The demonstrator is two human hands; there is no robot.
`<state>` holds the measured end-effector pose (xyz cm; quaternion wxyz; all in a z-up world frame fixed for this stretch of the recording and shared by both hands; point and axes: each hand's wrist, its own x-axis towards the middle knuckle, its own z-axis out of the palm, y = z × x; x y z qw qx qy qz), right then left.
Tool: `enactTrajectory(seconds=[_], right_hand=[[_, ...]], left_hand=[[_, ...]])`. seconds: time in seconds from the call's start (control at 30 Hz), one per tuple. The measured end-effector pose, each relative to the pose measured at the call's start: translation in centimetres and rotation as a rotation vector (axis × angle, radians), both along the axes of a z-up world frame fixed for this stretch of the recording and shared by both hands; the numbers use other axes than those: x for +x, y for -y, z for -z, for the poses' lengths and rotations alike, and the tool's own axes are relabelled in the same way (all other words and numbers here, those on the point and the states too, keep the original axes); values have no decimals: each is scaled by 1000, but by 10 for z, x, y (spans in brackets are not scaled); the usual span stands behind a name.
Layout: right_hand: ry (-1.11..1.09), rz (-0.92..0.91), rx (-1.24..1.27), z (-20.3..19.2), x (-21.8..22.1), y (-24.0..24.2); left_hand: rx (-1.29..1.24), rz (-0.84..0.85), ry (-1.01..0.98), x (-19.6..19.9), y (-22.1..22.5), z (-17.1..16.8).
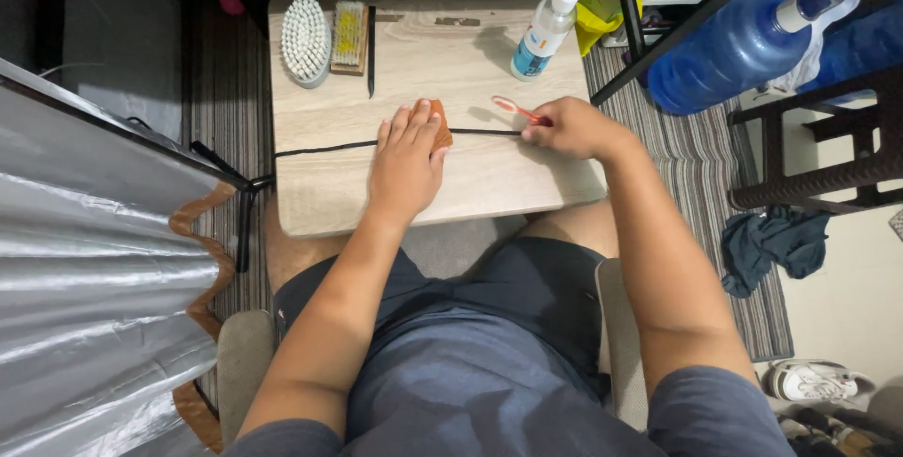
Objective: Cleaning and applying maintenance product to a black shoelace using a brush and spray bottle on a repair bench.
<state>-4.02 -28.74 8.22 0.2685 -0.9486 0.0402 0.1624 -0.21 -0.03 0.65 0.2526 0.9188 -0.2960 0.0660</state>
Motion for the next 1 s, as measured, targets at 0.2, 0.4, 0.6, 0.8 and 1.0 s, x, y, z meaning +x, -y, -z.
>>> enactTrajectory(seconds=[0.2, 0.4, 0.6, 0.8, 1.0], right_hand=[[-48, 121, 116, -28, -24, 25], [-51, 186, 213, 2, -31, 72], [-52, 384, 453, -8, -51, 85], [-54, 476, 526, 24, -57, 122], [-96, 540, 713, 54, -65, 137]], left_hand=[[23, -7, -22, 0, 0, -2], [31, -4, -53, 1, 1, -2], [31, -8, -50, 1, 1, 1], [35, -9, -51, 2, 2, 4], [50, -16, -94, 2, 2, 2]])
